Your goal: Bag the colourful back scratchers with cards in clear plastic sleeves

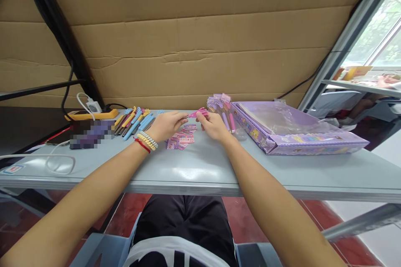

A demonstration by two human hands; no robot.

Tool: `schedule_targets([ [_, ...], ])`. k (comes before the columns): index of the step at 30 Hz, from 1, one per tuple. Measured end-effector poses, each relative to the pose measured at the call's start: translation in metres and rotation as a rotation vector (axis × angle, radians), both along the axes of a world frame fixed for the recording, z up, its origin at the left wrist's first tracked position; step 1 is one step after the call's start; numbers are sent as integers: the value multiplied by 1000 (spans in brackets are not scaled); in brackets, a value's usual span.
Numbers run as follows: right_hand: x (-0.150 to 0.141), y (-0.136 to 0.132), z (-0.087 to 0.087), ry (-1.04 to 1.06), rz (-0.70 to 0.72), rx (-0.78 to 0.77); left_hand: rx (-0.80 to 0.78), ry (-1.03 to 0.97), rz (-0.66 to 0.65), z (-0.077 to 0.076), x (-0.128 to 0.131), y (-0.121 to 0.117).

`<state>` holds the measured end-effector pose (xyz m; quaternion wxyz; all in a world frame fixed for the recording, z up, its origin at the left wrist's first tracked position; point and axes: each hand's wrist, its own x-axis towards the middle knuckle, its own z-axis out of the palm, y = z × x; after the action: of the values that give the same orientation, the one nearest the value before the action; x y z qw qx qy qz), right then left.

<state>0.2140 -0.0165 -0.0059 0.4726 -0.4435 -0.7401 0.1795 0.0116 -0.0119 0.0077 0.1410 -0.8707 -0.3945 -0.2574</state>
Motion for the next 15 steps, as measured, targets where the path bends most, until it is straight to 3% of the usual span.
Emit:
schedule_targets([
  [9, -13, 2, 8, 374, 19, 8, -62, 30, 123, 13, 7, -8],
  [11, -1, 5, 15, 504, -71, 10, -34, 16, 172, 19, -8, -1],
  [15, 46, 3, 37, 879, -473, 102, 90, -125, 353, 29, -61, 24],
])
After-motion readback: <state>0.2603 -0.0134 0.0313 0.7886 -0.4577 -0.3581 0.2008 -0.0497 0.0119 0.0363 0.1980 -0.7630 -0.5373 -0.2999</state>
